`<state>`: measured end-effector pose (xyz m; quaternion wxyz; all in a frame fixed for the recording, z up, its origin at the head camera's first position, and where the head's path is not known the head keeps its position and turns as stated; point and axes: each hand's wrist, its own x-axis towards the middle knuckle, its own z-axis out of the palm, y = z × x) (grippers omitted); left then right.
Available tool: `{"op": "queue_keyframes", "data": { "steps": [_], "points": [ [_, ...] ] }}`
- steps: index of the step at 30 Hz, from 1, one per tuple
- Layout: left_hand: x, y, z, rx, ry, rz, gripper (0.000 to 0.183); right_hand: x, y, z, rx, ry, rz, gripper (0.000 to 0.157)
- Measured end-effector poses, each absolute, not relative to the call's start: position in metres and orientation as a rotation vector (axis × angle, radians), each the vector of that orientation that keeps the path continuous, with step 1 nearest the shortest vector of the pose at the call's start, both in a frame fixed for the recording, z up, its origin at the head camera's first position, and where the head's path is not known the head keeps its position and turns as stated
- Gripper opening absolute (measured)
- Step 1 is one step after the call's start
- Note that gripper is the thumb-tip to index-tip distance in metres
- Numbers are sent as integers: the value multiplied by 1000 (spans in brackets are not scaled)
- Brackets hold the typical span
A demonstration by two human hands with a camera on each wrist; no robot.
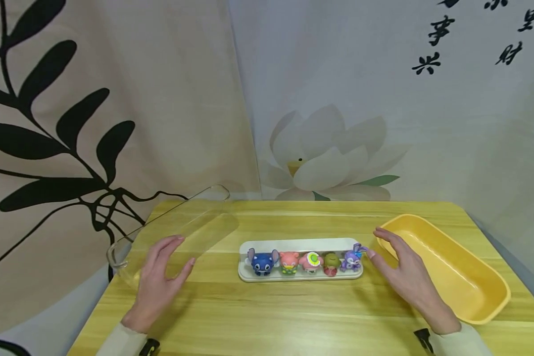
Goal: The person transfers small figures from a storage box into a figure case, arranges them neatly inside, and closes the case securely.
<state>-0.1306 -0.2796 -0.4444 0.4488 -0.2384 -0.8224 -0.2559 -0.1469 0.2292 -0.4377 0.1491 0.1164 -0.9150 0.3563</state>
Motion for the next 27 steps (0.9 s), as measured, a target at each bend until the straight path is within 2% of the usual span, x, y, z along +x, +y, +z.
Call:
{"op": "queue_keyframes", "data": {
  "steps": [6, 12, 19, 27],
  "points": [
    [-121, -298, -436, -392, -1887, -684, 62, -147, 230, -438, 342, -2622, 1031, 54],
    [-112, -319, -437, -140, -1926, -788, 91, -147, 229, -437, 344, -2626, 1042, 54],
    [-106, -327, -442, 187, -2057, -941, 110, -148, 229, -437, 331, -2631, 1041, 54],
    [-108, -334, -442, 583, -2102, -1376, 114, -147, 226, -435, 348, -2626, 1059, 55]
  ]
}}
